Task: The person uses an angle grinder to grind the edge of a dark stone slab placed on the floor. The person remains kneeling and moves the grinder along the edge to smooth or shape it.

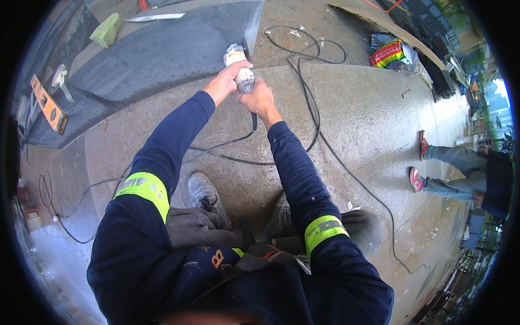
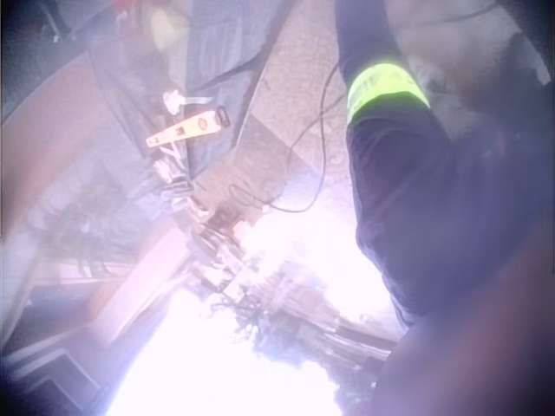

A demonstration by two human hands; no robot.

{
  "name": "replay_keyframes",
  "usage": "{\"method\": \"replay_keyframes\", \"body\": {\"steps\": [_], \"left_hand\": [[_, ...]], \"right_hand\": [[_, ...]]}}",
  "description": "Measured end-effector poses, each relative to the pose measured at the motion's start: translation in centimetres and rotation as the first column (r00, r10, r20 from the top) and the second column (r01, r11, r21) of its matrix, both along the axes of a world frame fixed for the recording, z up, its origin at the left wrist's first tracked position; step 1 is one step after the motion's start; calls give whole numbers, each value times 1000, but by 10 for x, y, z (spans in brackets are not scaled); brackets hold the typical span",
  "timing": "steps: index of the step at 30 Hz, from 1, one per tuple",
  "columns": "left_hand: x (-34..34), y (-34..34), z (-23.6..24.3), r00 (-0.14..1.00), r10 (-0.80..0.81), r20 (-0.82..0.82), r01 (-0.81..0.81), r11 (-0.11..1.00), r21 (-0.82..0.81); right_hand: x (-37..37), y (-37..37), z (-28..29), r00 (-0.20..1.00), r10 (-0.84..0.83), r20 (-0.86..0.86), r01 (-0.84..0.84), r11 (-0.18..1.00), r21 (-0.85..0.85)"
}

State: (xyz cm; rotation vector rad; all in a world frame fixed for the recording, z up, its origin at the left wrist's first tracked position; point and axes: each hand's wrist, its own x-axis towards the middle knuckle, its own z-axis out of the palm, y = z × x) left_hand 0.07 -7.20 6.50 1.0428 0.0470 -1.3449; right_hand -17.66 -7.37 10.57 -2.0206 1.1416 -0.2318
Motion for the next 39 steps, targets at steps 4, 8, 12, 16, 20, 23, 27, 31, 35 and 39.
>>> {"method": "replay_keyframes", "body": {"steps": [4,8,12,16,20,23,27,31,35,39], "left_hand": [[-3,8,12,999,-41,5,41,999,-25],[-9,13,23,998,-61,-5,61,995,-80],[-13,15,33,999,-36,-9,36,998,-52],[-15,16,39,998,-67,4,67,993,-94],[-16,15,41,999,-53,13,54,997,-62],[-16,15,41,998,-57,22,59,995,-78],[-16,15,41,997,-66,33,68,996,-55],[-17,15,41,997,-65,33,67,995,-72],[-18,18,38,998,-43,51,48,995,-92],[-17,18,27,998,-13,54,17,996,-84]], "right_hand": [[-6,6,8,998,23,59,-21,999,-36],[-12,12,15,995,-4,104,13,996,-89],[-15,15,23,995,-19,101,25,998,-56],[-17,16,32,996,-6,87,9,999,-30],[-20,15,36,998,-6,61,5,1000,27],[-20,14,34,998,1,58,-1,1000,3],[-20,15,29,991,11,135,3,995,-97],[-22,17,28,991,7,131,6,995,-98],[-22,19,28,993,-5,116,15,996,-88],[-19,21,22,996,-6,89,19,988,-151]]}}
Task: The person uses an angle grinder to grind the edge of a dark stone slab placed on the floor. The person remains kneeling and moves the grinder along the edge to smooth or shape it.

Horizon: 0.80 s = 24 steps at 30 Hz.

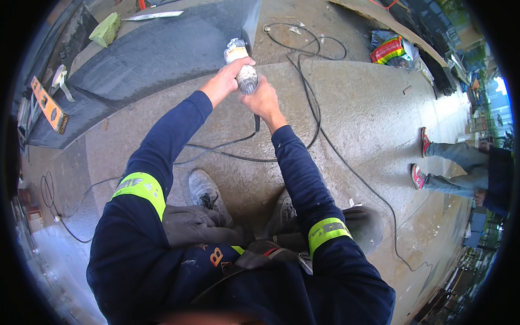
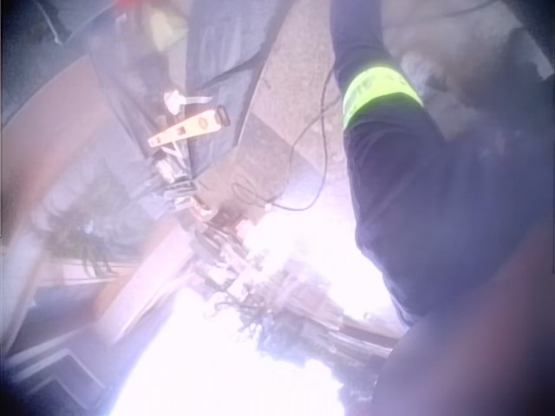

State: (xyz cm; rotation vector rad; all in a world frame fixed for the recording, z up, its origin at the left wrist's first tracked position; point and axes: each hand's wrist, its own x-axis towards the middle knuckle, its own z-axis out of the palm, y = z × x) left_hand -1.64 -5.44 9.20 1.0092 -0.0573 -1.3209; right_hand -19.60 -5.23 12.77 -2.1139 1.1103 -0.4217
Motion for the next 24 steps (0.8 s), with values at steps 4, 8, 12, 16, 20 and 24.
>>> {"method": "replay_keyframes", "body": {"steps": [4,8,12,16,20,24], "left_hand": [[5,-8,-15,1000,20,1,-20,999,35],[15,-18,-29,999,27,-30,-26,998,55],[22,-20,-34,999,4,-44,0,997,75],[19,-19,-25,997,-10,-79,16,998,66],[12,-11,-11,999,-29,-44,32,998,51],[9,-5,-1,998,-61,-30,60,998,-24]], "right_hand": [[6,-9,-8,999,22,-46,-15,988,156],[17,-17,-18,997,22,-68,-11,988,156],[21,-20,-23,996,14,-92,0,988,156],[20,-18,-16,997,31,-67,-19,986,167],[10,-13,-2,996,20,-81,-6,985,175],[8,-6,3,1000,-14,-3,14,994,106]]}}
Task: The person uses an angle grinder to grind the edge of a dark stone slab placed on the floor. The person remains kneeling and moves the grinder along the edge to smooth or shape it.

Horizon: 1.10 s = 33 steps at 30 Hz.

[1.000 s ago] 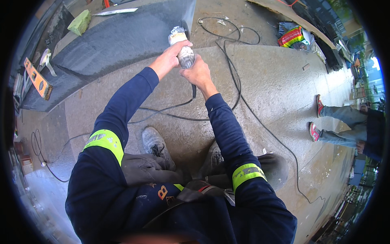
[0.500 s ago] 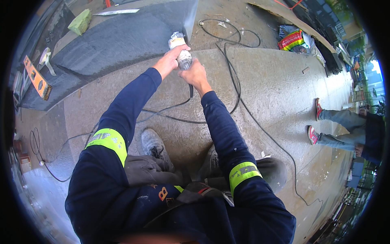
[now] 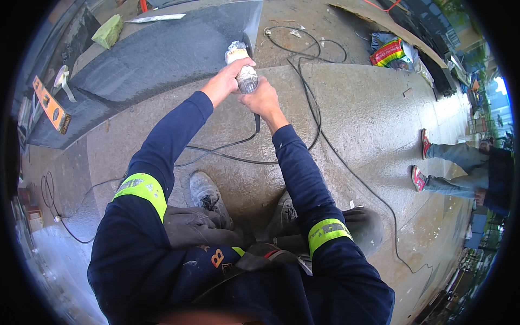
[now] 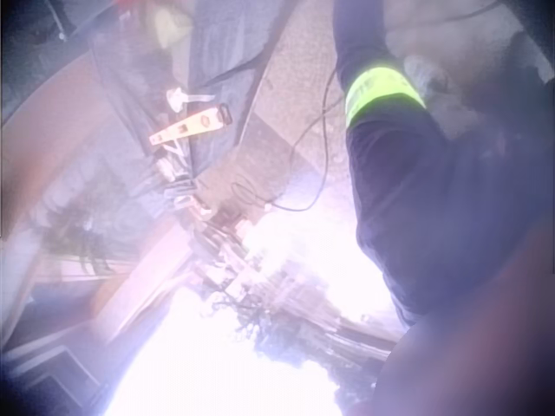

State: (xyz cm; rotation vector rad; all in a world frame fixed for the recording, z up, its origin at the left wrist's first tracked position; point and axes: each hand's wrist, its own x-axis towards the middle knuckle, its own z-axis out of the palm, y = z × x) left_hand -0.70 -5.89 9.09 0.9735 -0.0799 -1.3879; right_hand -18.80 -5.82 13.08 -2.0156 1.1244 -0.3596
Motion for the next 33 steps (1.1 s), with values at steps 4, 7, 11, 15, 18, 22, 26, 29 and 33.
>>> {"method": "replay_keyframes", "body": {"steps": [4,7,11,15,18,22,26,29,33], "left_hand": [[-1,-2,3,1000,1,-15,-1,1000,11],[-1,-4,5,1000,7,-22,-7,1000,10],[-4,-1,9,1000,15,-11,-15,1000,18],[-7,4,16,1000,25,4,-25,1000,4],[-8,6,20,1000,16,3,-16,1000,11],[-6,6,15,1000,9,12,-9,1000,0],[-4,2,4,999,28,26,-28,999,18],[-3,1,-2,999,18,39,-19,1000,25],[2,7,-8,999,30,43,-30,1000,-2]], "right_hand": [[-3,1,6,1000,21,9,-21,1000,20],[-5,0,13,999,30,-25,-28,997,71],[-8,3,19,999,29,-37,-27,998,52],[-8,5,20,999,21,-29,-20,999,45],[-9,6,20,1000,20,-21,-19,999,49],[-9,6,18,1000,22,-22,-21,999,40],[-5,5,5,1000,14,-22,-14,999,-40],[1,3,-8,1000,3,-19,-4,999,-51],[7,-6,-23,1000,5,-31,-6,999,-53]]}}
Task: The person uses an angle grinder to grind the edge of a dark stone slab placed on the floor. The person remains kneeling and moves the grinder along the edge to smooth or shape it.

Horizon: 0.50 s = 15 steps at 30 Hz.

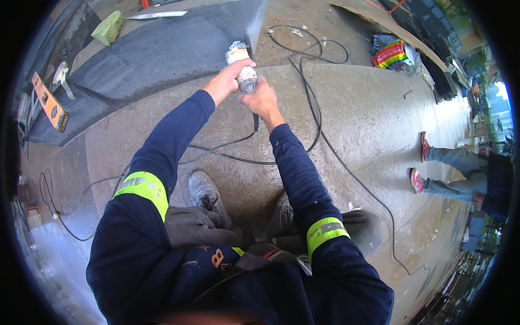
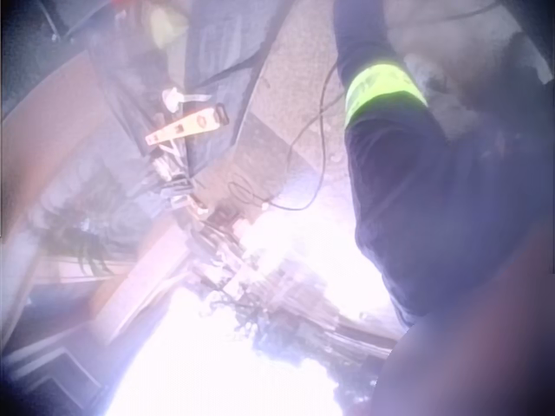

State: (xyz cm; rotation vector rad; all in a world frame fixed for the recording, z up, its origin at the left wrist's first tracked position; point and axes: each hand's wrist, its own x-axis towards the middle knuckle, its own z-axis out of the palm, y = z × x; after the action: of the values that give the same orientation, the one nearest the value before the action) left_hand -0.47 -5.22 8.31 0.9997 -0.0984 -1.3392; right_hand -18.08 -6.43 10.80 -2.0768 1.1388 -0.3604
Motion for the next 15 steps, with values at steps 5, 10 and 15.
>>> {"method": "replay_keyframes", "body": {"steps": [5,10,15], "left_hand": [[10,-5,-11,999,-37,-28,36,999,-25],[10,-10,-12,998,-24,-60,23,1000,-20],[2,-1,8,999,-44,-19,44,999,-3]], "right_hand": [[9,-7,-8,1000,13,28,-14,1000,15],[6,-9,5,999,29,-23,-26,991,132],[-3,3,16,1000,3,13,-3,1000,3]]}}
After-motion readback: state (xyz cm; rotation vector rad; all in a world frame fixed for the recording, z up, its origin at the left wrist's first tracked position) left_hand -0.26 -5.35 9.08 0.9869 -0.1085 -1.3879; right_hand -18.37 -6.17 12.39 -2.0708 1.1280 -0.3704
